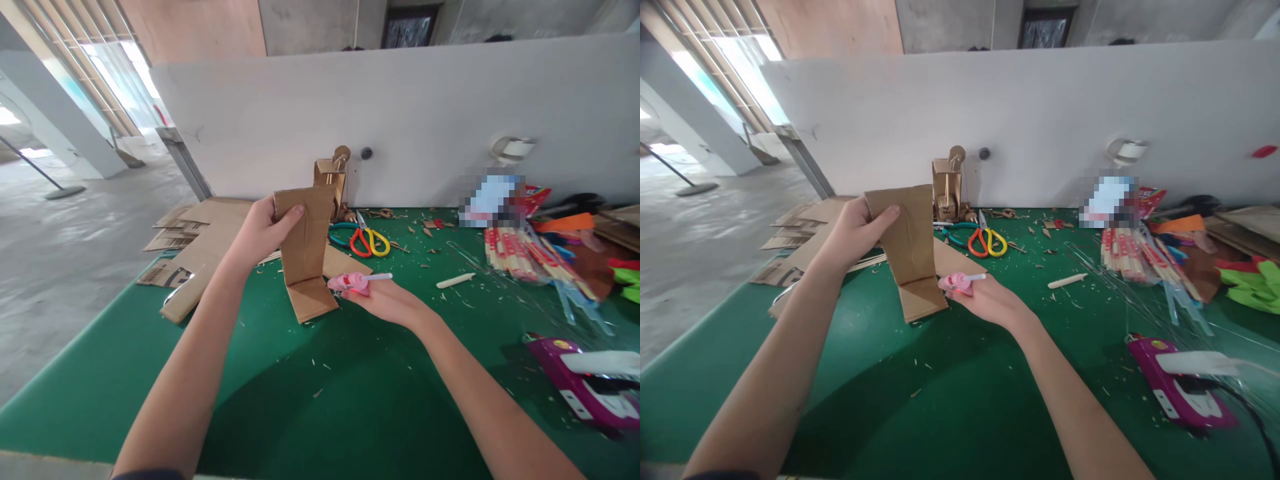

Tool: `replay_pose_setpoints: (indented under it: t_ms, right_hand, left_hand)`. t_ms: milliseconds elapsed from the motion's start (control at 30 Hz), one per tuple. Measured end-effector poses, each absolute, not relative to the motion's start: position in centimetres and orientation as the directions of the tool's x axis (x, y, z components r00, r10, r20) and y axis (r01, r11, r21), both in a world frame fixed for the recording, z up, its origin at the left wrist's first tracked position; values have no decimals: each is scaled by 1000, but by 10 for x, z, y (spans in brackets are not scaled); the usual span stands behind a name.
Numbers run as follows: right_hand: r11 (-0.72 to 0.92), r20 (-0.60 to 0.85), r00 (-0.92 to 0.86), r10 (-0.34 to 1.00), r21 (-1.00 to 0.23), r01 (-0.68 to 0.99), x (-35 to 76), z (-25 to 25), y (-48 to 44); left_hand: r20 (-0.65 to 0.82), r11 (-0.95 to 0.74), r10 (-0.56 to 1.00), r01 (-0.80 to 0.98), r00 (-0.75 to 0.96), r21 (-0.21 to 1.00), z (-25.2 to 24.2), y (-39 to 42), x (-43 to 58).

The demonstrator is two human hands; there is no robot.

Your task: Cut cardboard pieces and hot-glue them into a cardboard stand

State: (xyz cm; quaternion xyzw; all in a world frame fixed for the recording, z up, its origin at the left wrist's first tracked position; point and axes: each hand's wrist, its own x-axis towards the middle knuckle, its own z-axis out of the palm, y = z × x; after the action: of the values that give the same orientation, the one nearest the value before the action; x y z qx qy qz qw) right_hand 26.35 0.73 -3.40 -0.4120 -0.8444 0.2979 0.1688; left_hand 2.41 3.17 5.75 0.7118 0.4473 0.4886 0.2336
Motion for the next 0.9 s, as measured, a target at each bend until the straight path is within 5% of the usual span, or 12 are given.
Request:
replay_pose_setpoints:
  t_ms: [900]
  right_hand:
    - [373,-34,-546,837,-693,617,278,-18,-23]
  left_hand:
    - [469,-462,878,425,96,779,58,29,26]
